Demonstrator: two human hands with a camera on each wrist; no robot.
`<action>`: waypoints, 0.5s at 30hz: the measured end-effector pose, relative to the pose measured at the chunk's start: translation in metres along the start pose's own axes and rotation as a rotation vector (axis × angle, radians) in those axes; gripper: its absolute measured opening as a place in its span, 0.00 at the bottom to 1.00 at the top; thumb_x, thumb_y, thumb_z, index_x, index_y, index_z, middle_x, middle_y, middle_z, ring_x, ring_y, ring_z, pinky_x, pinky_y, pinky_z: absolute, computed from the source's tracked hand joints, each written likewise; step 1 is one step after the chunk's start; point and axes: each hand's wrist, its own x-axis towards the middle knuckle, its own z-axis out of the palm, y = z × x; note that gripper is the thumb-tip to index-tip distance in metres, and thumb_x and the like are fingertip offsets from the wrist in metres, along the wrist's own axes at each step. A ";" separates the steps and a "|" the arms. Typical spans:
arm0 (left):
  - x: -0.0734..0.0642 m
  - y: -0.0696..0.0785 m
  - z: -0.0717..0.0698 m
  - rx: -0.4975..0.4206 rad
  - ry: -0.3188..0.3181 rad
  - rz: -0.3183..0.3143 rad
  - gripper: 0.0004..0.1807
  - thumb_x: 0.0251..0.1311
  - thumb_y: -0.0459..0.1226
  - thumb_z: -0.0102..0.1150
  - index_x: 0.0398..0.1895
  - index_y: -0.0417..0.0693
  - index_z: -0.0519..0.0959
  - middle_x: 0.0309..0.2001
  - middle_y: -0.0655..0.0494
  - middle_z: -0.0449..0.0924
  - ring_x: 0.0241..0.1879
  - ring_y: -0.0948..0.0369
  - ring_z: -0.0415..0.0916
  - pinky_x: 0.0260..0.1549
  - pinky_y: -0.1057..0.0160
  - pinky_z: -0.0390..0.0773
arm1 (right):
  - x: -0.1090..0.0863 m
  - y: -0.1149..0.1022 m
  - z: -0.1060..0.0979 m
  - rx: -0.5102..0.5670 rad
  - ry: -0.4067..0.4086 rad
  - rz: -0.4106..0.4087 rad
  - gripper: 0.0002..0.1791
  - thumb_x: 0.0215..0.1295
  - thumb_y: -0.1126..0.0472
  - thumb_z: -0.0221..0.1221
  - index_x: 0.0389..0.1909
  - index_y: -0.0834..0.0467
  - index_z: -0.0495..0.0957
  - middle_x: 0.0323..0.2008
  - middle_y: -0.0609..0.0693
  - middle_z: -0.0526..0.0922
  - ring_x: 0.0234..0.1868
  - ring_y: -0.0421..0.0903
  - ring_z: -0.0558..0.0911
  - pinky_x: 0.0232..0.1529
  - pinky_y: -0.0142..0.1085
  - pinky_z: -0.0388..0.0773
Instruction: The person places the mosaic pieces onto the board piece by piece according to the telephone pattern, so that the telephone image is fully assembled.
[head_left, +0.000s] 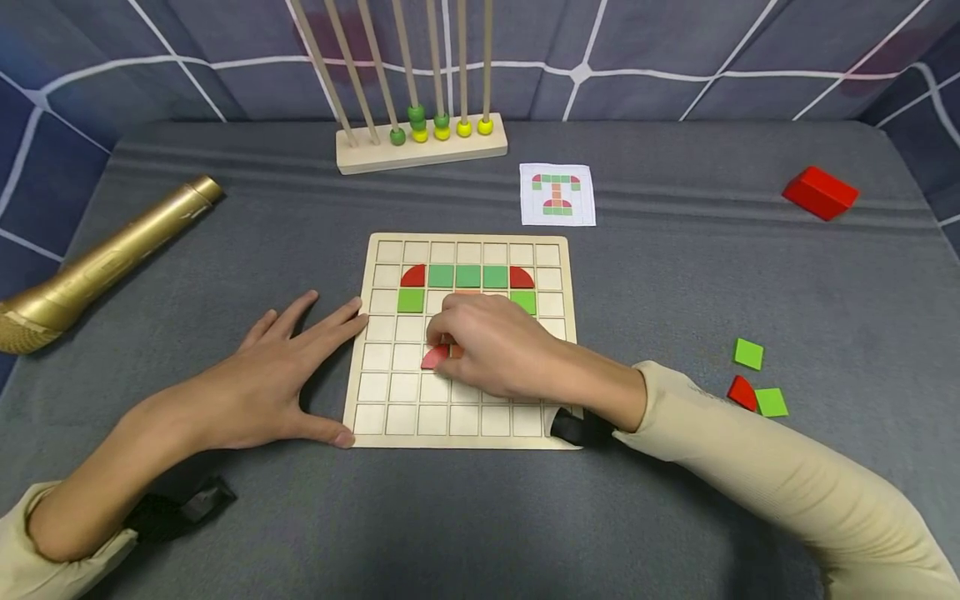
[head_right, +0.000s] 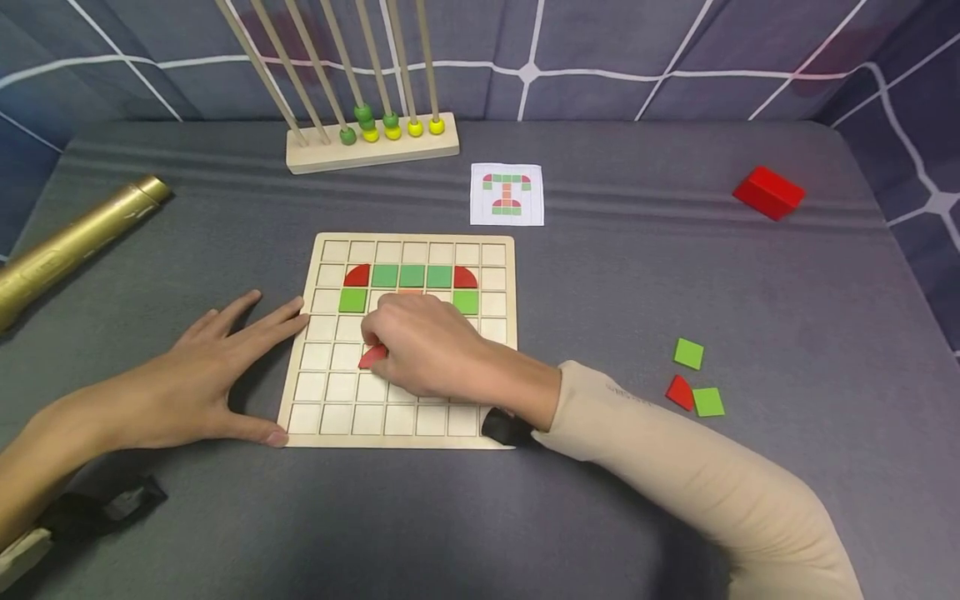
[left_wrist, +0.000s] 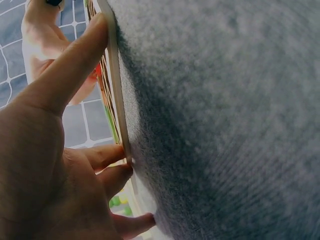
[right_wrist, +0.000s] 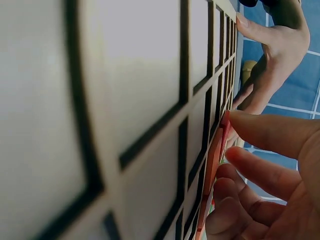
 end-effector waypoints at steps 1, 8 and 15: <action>0.000 0.000 0.000 0.002 0.002 0.001 0.68 0.36 0.78 0.58 0.80 0.59 0.46 0.79 0.57 0.39 0.75 0.38 0.30 0.61 0.25 0.37 | 0.000 0.000 0.000 0.003 -0.003 0.004 0.02 0.59 0.62 0.66 0.32 0.51 0.84 0.27 0.44 0.75 0.32 0.39 0.70 0.32 0.34 0.68; 0.001 0.000 0.001 0.009 -0.002 -0.008 0.69 0.36 0.78 0.58 0.80 0.58 0.46 0.79 0.56 0.39 0.75 0.37 0.30 0.60 0.25 0.38 | -0.004 0.003 0.000 0.027 -0.004 -0.001 0.06 0.60 0.63 0.65 0.38 0.53 0.86 0.30 0.44 0.75 0.32 0.39 0.70 0.33 0.33 0.69; 0.000 0.001 0.001 0.007 0.000 -0.011 0.69 0.36 0.78 0.58 0.80 0.58 0.46 0.79 0.55 0.39 0.75 0.37 0.29 0.61 0.26 0.37 | -0.016 0.009 -0.005 0.123 0.037 -0.007 0.08 0.59 0.64 0.66 0.40 0.56 0.86 0.34 0.44 0.76 0.33 0.40 0.72 0.37 0.34 0.71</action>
